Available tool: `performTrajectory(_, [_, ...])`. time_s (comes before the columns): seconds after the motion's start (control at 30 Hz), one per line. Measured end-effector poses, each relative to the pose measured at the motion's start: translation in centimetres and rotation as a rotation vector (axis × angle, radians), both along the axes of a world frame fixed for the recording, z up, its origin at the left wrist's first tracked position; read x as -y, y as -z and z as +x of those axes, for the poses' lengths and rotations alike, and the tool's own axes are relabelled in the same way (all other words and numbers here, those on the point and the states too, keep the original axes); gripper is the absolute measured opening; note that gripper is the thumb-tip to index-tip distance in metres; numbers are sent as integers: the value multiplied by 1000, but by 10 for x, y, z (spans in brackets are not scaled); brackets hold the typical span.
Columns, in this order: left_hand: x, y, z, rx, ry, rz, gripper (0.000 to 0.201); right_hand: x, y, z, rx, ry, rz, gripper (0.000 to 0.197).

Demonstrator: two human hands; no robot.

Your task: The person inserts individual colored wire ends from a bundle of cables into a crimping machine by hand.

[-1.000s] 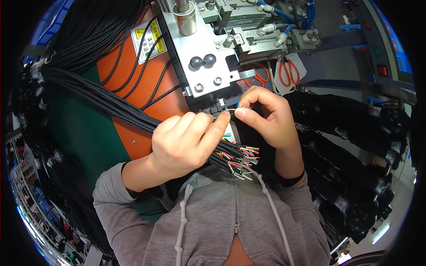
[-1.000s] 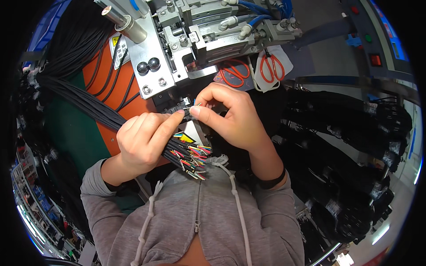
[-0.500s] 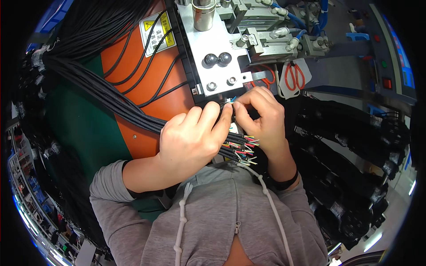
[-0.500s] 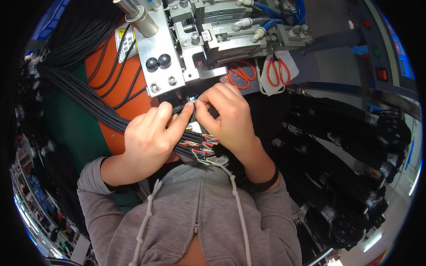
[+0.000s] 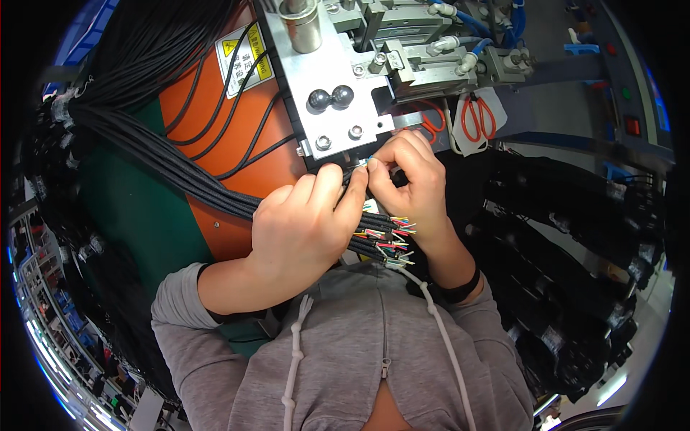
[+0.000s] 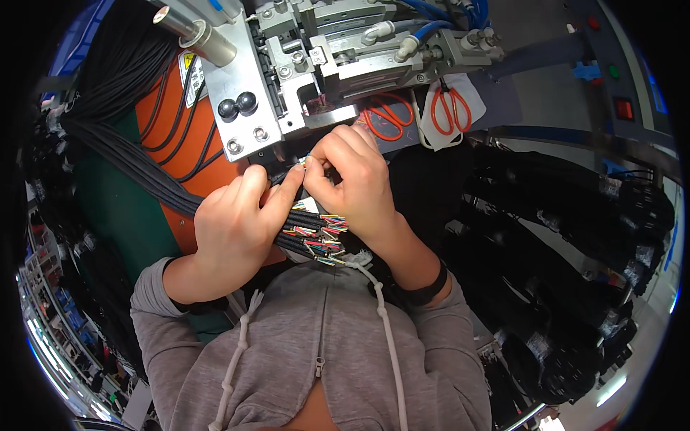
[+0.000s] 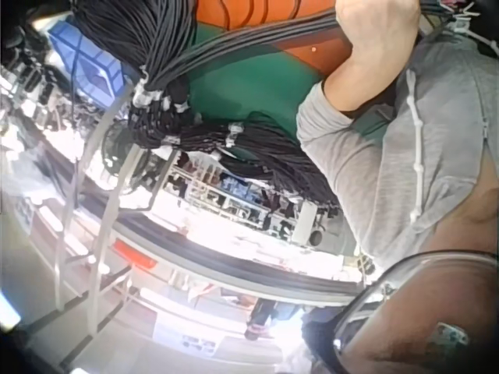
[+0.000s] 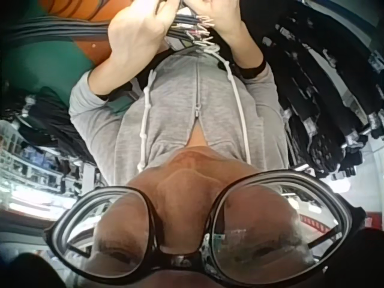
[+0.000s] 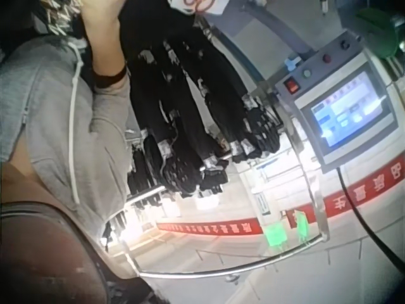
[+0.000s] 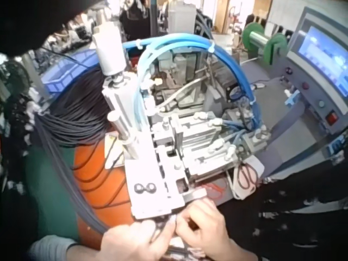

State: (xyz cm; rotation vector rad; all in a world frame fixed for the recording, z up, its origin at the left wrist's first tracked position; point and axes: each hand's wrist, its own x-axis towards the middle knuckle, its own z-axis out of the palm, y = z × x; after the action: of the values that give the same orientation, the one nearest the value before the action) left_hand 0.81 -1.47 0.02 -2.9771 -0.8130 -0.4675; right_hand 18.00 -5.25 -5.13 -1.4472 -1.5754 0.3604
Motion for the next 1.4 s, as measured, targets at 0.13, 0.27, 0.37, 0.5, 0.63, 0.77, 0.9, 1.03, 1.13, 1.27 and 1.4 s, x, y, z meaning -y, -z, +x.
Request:
performTrajectory(0.13, [-2,0,-3,19,-1,-31,37,7,10,-5,-356,44,-173,9])
performTrajectory(0.27, [-6,8,-4,122,-6,-63,35,7,20,-2,-1036,24,-492,5])
performTrajectory(0.37, [-8,9,-3,229,-17,-53,33,7,12,-7,-514,63,-274,6])
performTrajectory(0.5, [-5,-1,-8,141,-13,-46,26,6,4,-12,-387,123,-197,5])
performTrajectory(0.63, [2,-2,-12,8,-73,21,23,6,11,-8,-735,59,-286,3])
performTrajectory(0.77, [2,-3,-12,-60,-151,2,20,2,-7,14,-160,-250,110,8])
performTrajectory(0.9, [-6,-2,-11,94,-45,-70,20,-4,-4,11,-382,-573,56,15])
performTrajectory(1.03, [-15,-6,-7,251,102,-66,23,3,-4,18,-431,-473,151,21])
performTrajectory(1.13, [-20,-6,-3,592,212,123,27,11,-10,23,-542,-359,207,23])
performTrajectory(1.27, [-18,1,-3,498,206,33,28,11,-27,6,-618,-266,208,24])
performTrajectory(1.4, [-18,-4,-6,435,145,-41,26,4,-25,-18,-715,-140,232,27])
